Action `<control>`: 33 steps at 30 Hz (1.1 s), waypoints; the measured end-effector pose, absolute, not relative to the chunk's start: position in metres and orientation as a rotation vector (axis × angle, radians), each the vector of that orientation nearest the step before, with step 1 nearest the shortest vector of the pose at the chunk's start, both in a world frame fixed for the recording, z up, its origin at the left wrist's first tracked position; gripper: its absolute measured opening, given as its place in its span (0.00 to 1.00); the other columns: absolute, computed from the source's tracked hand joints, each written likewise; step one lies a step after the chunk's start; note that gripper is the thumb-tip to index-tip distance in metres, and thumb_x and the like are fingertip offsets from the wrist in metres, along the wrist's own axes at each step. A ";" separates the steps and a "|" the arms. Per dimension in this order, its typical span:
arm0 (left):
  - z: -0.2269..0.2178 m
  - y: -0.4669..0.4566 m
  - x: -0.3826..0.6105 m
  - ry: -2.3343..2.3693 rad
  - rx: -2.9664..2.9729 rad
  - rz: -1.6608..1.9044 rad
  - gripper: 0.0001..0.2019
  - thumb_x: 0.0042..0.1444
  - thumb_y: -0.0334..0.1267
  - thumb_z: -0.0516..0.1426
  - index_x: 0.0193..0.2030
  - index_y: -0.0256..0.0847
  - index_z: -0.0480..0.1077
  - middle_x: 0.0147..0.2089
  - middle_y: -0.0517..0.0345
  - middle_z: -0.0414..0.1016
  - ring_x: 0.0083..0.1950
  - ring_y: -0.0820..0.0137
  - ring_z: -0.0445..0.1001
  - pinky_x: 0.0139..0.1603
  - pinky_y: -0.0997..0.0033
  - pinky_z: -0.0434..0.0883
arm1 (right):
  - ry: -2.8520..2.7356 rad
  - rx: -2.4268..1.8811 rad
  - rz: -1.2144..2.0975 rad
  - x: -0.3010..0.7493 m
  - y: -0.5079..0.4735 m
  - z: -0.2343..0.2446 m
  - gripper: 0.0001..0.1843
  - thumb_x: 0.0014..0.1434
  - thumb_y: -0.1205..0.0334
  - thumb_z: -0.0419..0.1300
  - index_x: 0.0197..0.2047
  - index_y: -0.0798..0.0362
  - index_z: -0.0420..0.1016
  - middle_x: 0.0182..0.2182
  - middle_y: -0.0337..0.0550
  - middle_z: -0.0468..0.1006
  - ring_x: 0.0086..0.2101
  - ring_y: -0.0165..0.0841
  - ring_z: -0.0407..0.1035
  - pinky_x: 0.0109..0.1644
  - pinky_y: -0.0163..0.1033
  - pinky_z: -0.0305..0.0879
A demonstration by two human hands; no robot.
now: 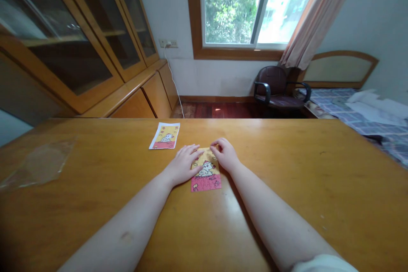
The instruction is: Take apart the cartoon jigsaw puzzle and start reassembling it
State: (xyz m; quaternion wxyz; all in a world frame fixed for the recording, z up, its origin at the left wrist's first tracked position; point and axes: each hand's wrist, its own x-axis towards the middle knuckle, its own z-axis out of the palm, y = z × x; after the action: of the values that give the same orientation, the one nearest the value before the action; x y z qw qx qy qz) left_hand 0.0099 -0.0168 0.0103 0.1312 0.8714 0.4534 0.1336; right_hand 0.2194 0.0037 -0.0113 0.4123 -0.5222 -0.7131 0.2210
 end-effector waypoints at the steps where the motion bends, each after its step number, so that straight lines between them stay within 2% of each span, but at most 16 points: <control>1: 0.010 -0.017 0.010 1.316 2.536 0.405 0.26 0.55 0.47 0.56 0.61 0.46 0.63 0.65 0.50 0.60 0.66 0.58 0.56 0.68 0.50 0.51 | -1.643 -1.352 0.592 0.222 0.007 -0.014 0.11 0.58 0.55 0.56 0.35 0.54 0.73 0.30 0.42 0.73 0.30 0.33 0.67 0.38 0.39 0.66; 4: 0.007 -0.019 0.010 1.329 2.556 0.461 0.23 0.57 0.44 0.54 0.59 0.43 0.64 0.62 0.49 0.65 0.62 0.59 0.61 0.64 0.55 0.58 | -1.400 -1.327 0.702 0.228 0.012 -0.021 0.14 0.57 0.52 0.55 0.36 0.54 0.70 0.32 0.45 0.75 0.34 0.35 0.69 0.41 0.41 0.68; 7: 0.005 -0.024 0.015 1.350 2.601 0.503 0.18 0.59 0.40 0.52 0.55 0.41 0.68 0.57 0.49 0.69 0.58 0.60 0.65 0.61 0.55 0.61 | -1.431 -1.322 0.718 0.233 0.004 -0.022 0.15 0.56 0.51 0.56 0.38 0.55 0.70 0.36 0.47 0.76 0.37 0.37 0.70 0.45 0.43 0.68; 11: 0.003 -0.032 0.022 1.390 2.660 0.479 0.17 0.61 0.39 0.49 0.54 0.43 0.68 0.56 0.50 0.71 0.57 0.61 0.67 0.60 0.57 0.62 | -1.651 -1.419 0.561 0.241 -0.023 -0.017 0.20 0.57 0.51 0.55 0.48 0.55 0.70 0.44 0.50 0.75 0.46 0.40 0.69 0.53 0.48 0.64; 13: 0.001 -0.037 0.022 1.522 2.628 0.467 0.22 0.60 0.43 0.49 0.60 0.41 0.63 0.61 0.47 0.67 0.61 0.59 0.63 0.64 0.55 0.57 | -1.820 -1.492 0.415 0.245 -0.039 -0.014 0.26 0.58 0.50 0.54 0.56 0.54 0.66 0.52 0.53 0.72 0.53 0.42 0.65 0.58 0.51 0.59; 16: -0.003 -0.049 0.014 1.691 2.547 0.419 0.32 0.59 0.51 0.49 0.67 0.38 0.52 0.69 0.44 0.54 0.68 0.56 0.53 0.68 0.53 0.49 | -2.073 -1.597 0.182 0.250 -0.060 -0.013 0.36 0.57 0.45 0.54 0.64 0.56 0.58 0.61 0.55 0.62 0.62 0.45 0.53 0.65 0.55 0.45; 18: -0.007 -0.061 0.004 1.703 2.525 0.357 0.36 0.59 0.54 0.48 0.69 0.38 0.47 0.71 0.45 0.48 0.71 0.57 0.48 0.70 0.53 0.45 | -2.162 -1.694 0.100 0.254 -0.071 -0.014 0.42 0.58 0.41 0.52 0.67 0.57 0.52 0.65 0.55 0.55 0.65 0.46 0.45 0.67 0.56 0.36; 21: -0.010 -0.079 -0.014 1.758 2.474 0.299 0.38 0.59 0.57 0.45 0.70 0.37 0.42 0.72 0.44 0.41 0.72 0.57 0.43 0.70 0.52 0.43 | -2.181 -1.864 0.064 0.260 -0.085 -0.017 0.45 0.59 0.38 0.47 0.70 0.59 0.45 0.68 0.55 0.46 0.66 0.45 0.38 0.68 0.55 0.30; 24: -0.012 -0.090 -0.026 1.852 2.430 0.289 0.38 0.60 0.57 0.45 0.71 0.36 0.40 0.73 0.43 0.37 0.72 0.56 0.40 0.70 0.50 0.42 | -2.189 -1.947 0.045 0.265 -0.095 -0.019 0.45 0.60 0.39 0.45 0.70 0.58 0.40 0.69 0.53 0.41 0.67 0.45 0.35 0.68 0.54 0.29; 28: -0.012 -0.091 -0.029 1.901 2.416 0.249 0.38 0.60 0.57 0.45 0.71 0.39 0.39 0.73 0.44 0.35 0.73 0.55 0.39 0.69 0.48 0.42 | -2.226 -1.940 0.059 0.267 -0.100 -0.018 0.45 0.60 0.38 0.44 0.71 0.57 0.39 0.69 0.53 0.40 0.67 0.44 0.35 0.68 0.53 0.32; 33: -0.008 -0.088 -0.025 1.846 2.425 0.125 0.36 0.60 0.58 0.44 0.70 0.42 0.46 0.72 0.45 0.42 0.72 0.55 0.42 0.68 0.45 0.43 | -2.279 -1.939 0.159 0.266 -0.098 -0.015 0.44 0.60 0.36 0.43 0.70 0.56 0.44 0.68 0.53 0.44 0.67 0.44 0.38 0.67 0.55 0.36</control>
State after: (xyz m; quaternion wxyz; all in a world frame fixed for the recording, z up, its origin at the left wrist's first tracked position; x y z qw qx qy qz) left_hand -0.0249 -0.0877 -0.0080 0.0455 0.7942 0.6046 0.0408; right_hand 0.2655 -0.0975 -0.0145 0.0724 -0.6454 -0.7586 0.0530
